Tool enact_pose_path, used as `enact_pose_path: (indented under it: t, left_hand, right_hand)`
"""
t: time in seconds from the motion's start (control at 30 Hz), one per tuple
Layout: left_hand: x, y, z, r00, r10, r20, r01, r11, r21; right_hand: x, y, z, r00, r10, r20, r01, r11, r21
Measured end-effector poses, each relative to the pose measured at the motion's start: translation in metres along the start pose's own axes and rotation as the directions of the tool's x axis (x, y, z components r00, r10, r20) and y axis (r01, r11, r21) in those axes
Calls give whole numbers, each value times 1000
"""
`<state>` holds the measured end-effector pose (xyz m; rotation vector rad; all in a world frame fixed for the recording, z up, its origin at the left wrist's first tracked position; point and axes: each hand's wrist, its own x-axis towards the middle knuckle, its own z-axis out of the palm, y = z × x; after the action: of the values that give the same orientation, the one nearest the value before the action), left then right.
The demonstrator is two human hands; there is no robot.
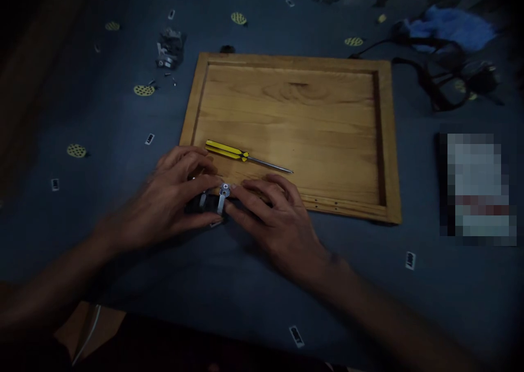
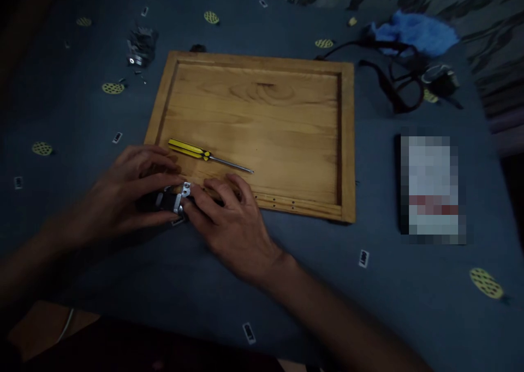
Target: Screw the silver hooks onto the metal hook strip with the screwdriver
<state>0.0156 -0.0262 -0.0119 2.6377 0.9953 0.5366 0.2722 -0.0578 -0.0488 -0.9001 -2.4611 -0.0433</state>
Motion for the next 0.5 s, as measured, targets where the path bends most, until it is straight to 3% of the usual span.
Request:
enact_pose_path:
  t: [0.5]
  left_hand:
    - [0,3,-2,997,-51,58,51,999,-7]
  right_hand:
    - [1,-1,-2,1000,12,13,-12,1000,25]
